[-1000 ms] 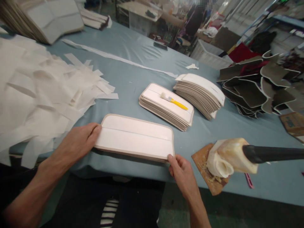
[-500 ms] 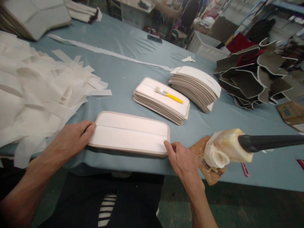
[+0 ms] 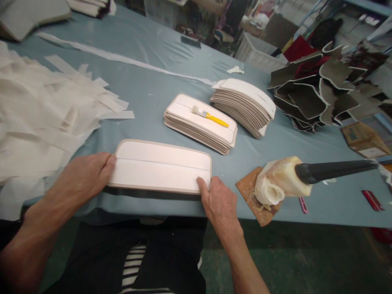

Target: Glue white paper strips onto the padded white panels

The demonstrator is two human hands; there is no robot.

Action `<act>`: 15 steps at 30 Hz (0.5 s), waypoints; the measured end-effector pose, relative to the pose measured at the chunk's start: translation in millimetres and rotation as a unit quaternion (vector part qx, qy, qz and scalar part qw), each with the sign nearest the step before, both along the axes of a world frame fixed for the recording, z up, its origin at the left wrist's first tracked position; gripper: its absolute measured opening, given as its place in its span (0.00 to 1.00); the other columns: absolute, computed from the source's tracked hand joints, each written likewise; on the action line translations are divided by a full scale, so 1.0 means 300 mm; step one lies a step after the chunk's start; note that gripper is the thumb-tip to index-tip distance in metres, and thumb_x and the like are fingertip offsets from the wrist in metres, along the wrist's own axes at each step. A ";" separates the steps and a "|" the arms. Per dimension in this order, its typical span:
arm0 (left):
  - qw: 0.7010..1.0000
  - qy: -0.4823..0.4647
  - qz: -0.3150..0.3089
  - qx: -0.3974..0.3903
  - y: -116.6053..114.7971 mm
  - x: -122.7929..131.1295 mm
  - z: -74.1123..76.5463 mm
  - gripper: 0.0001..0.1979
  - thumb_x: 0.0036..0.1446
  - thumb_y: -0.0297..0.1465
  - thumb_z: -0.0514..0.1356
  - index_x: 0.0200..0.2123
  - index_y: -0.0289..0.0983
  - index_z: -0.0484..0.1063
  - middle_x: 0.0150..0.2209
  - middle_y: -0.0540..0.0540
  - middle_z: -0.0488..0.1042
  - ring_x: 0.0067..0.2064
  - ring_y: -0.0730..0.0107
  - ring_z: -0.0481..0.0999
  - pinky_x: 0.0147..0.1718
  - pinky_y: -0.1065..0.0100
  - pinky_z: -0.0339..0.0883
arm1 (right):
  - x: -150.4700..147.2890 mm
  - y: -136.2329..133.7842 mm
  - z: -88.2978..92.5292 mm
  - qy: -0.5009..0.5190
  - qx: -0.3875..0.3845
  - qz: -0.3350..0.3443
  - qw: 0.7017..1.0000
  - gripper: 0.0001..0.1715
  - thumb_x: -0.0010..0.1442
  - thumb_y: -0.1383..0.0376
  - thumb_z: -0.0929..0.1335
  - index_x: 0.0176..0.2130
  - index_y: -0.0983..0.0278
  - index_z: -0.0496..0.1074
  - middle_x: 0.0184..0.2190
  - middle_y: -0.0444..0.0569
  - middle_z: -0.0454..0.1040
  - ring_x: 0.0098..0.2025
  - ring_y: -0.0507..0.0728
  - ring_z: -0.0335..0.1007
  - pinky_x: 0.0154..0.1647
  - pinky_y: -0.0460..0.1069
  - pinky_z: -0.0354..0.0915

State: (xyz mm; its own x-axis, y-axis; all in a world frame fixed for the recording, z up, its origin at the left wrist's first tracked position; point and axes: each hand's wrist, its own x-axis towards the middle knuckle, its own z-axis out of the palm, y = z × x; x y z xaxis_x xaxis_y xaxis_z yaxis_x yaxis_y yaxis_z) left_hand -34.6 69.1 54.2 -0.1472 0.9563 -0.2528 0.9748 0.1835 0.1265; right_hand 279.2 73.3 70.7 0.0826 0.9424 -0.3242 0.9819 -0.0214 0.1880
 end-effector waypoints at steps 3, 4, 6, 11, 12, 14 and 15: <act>1.000 -0.013 -0.004 0.004 0.002 0.003 0.003 0.26 0.70 0.39 0.37 0.39 0.33 0.72 0.38 0.34 0.78 0.43 0.45 0.80 0.52 0.47 0.71 | -0.005 -0.005 0.000 0.001 0.011 0.009 1.000 0.25 0.81 0.52 0.58 0.46 0.66 0.73 0.42 0.59 0.84 0.46 0.63 0.83 0.37 0.51 0.60; 1.000 -0.022 -0.002 0.009 0.003 0.003 0.005 0.25 0.70 0.38 0.39 0.38 0.32 0.72 0.38 0.34 0.77 0.43 0.45 0.80 0.52 0.46 0.71 | -0.005 -0.004 -0.001 0.005 0.014 0.010 1.000 0.25 0.81 0.52 0.58 0.46 0.66 0.73 0.42 0.59 0.84 0.46 0.63 0.83 0.37 0.51 0.60; 0.999 -0.046 0.007 0.023 0.003 0.006 0.010 0.24 0.70 0.37 0.41 0.37 0.31 0.72 0.37 0.35 0.76 0.44 0.44 0.80 0.53 0.45 0.71 | 0.001 -0.003 -0.006 0.015 0.019 0.011 1.000 0.25 0.81 0.51 0.57 0.45 0.65 0.73 0.42 0.57 0.84 0.46 0.62 0.83 0.37 0.51 0.60; 0.995 -0.081 0.026 0.042 -0.021 0.021 0.026 0.20 0.71 0.31 0.44 0.36 0.34 0.73 0.40 0.37 0.80 0.46 0.52 0.81 0.51 0.56 0.71 | 0.088 -0.019 -0.053 0.009 0.019 0.032 0.999 0.26 0.81 0.53 0.56 0.44 0.63 0.75 0.36 0.57 0.83 0.40 0.64 0.83 0.34 0.53 0.61; 0.995 -0.086 0.031 0.050 -0.025 0.020 0.023 0.18 0.71 0.30 0.46 0.35 0.36 0.74 0.40 0.37 0.81 0.46 0.53 0.81 0.51 0.58 0.71 | 0.120 -0.018 -0.078 0.009 0.019 0.066 0.998 0.23 0.80 0.56 0.58 0.45 0.62 0.76 0.37 0.57 0.83 0.38 0.65 0.82 0.33 0.53 0.60; 0.991 -0.103 0.041 0.071 -0.034 0.012 0.009 0.18 0.72 0.29 0.48 0.34 0.38 0.75 0.40 0.39 0.82 0.46 0.56 0.82 0.49 0.60 0.71 | 0.190 -0.005 -0.137 0.037 0.039 0.172 0.984 0.18 0.74 0.63 0.62 0.53 0.59 0.78 0.43 0.58 0.84 0.36 0.64 0.81 0.31 0.54 0.61; 0.989 -0.114 0.047 0.084 -0.041 0.007 0.002 0.18 0.72 0.29 0.47 0.34 0.38 0.75 0.39 0.40 0.83 0.45 0.57 0.82 0.48 0.60 0.71 | 0.221 0.004 -0.164 0.057 0.053 0.214 0.974 0.21 0.70 0.66 0.62 0.56 0.57 0.78 0.44 0.58 0.83 0.34 0.65 0.81 0.30 0.55 0.62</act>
State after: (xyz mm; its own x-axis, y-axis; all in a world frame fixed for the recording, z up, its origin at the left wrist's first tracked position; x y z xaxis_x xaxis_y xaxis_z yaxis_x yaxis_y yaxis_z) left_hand -32.4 56.6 54.8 -0.1955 0.9721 -0.1295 0.8966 0.2307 0.3779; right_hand 345.6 74.3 21.6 -0.3554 0.9116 -0.2063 0.9198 0.3804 0.0963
